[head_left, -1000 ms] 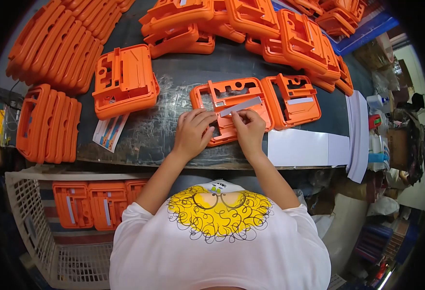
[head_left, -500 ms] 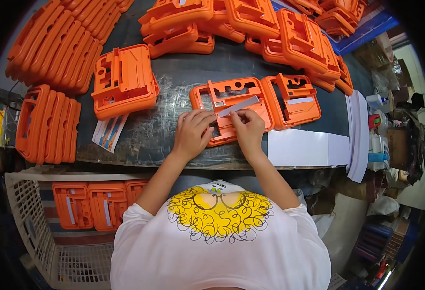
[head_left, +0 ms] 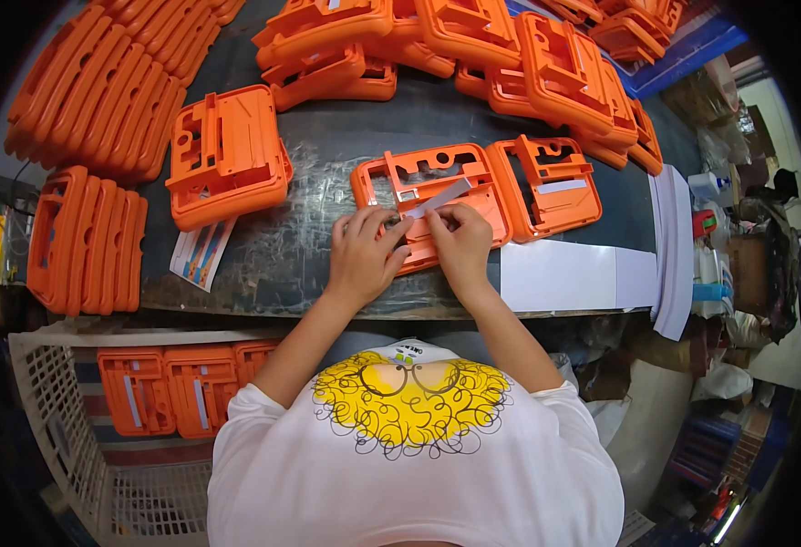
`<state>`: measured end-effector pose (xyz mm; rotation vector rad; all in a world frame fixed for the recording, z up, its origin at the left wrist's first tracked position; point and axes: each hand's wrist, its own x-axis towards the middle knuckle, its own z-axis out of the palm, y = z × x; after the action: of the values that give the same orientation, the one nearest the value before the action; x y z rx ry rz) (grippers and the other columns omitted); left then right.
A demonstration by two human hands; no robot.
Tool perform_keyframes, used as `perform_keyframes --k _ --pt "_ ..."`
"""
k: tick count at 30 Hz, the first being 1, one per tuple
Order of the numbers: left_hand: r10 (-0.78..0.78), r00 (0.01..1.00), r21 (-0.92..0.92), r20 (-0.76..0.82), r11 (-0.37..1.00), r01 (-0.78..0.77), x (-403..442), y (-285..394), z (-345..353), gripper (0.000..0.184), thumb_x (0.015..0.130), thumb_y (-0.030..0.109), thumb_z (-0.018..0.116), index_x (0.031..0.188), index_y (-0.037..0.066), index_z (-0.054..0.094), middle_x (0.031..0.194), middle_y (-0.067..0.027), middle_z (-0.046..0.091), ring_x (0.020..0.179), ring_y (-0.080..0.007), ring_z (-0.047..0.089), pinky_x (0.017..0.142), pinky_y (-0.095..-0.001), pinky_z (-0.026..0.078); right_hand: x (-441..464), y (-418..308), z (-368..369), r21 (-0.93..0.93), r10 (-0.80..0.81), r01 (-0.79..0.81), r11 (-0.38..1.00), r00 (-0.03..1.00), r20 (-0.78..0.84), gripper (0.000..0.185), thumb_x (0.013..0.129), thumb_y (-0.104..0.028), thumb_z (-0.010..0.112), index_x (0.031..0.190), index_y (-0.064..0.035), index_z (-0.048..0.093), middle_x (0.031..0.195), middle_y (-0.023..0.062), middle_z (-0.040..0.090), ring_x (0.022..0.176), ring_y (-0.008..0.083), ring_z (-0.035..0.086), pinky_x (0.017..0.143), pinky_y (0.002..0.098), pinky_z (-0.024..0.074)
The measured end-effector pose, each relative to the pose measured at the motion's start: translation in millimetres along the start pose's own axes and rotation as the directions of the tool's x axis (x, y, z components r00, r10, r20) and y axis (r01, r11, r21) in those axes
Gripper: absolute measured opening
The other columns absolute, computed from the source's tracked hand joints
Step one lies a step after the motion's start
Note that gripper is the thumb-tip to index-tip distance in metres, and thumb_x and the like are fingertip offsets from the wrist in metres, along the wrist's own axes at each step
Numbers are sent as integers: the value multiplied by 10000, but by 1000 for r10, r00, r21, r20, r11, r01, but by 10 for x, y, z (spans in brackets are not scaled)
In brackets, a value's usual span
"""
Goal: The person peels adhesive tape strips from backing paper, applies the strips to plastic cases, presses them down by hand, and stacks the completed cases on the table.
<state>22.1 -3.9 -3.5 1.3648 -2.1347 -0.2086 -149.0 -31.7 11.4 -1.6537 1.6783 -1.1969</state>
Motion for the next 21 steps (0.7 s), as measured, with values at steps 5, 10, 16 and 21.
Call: perform_keyframes --k 5,10,16,21 --pt "22 1000 15 10 1000 -22 14 19 4 391 874 276 627 1242 145 646 1248 -53 589 1209 -253 502 1001 -433 343 22 25 -17 -79 -58 61 995 998 38 153 793 -105 739 761 24 664 716 117 628 661 263 601 629 369 470" --pt "65 998 -5 1 998 -65 15 -8 47 384 866 244 623 1223 102 636 1253 -24 617 1174 -213 538 966 -403 367 103 109 -59 -298 -299 317 901 949 105 165 766 -97 750 760 -10 610 775 119 613 770 317 585 682 402 448" --pt "59 998 -19 -11 998 -60 46 -12 19 391 836 229 644 1201 90 625 1238 -18 621 1153 -208 541 948 -397 381 226 -72 -417 -190 -31 -7 982 979 -199 169 809 -122 733 811 -10 606 788 123 604 789 305 589 715 408 448" --pt "58 998 -36 -24 998 -59 28 -7 28 377 837 217 639 1193 93 626 1245 -18 619 1158 -216 537 965 -409 375 526 164 -679 -210 -108 77 975 984 -139 173 844 -159 707 871 10 676 811 123 646 769 250 608 730 356 470"
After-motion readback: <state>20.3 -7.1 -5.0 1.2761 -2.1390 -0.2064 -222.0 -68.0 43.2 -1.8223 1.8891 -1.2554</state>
